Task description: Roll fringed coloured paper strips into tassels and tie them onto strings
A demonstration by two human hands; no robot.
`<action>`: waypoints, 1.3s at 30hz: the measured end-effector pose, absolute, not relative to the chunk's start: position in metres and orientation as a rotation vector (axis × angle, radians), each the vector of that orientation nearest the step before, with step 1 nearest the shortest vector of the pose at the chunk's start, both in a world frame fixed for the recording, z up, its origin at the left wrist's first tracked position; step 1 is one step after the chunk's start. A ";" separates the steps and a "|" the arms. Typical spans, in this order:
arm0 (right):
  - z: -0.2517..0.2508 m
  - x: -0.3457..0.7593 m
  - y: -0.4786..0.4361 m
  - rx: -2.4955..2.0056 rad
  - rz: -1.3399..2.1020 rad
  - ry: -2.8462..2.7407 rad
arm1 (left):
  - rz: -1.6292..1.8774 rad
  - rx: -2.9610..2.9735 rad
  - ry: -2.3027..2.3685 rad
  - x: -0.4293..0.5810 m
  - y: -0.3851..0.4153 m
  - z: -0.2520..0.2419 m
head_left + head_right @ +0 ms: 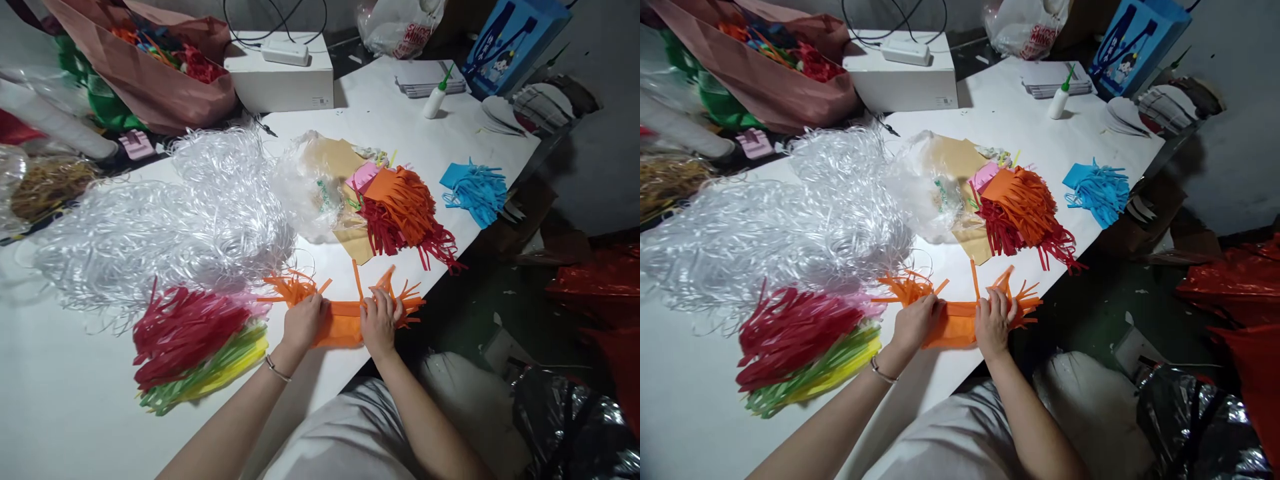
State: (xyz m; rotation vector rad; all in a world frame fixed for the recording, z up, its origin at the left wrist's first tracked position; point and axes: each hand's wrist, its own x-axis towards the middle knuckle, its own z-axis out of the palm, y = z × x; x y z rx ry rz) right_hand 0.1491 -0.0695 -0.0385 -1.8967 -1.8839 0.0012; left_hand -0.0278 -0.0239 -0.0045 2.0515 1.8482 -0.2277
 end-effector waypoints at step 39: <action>-0.045 0.157 -0.073 -1.657 0.097 -2.187 | 0.396 2.380 1.332 -0.055 -0.042 -0.027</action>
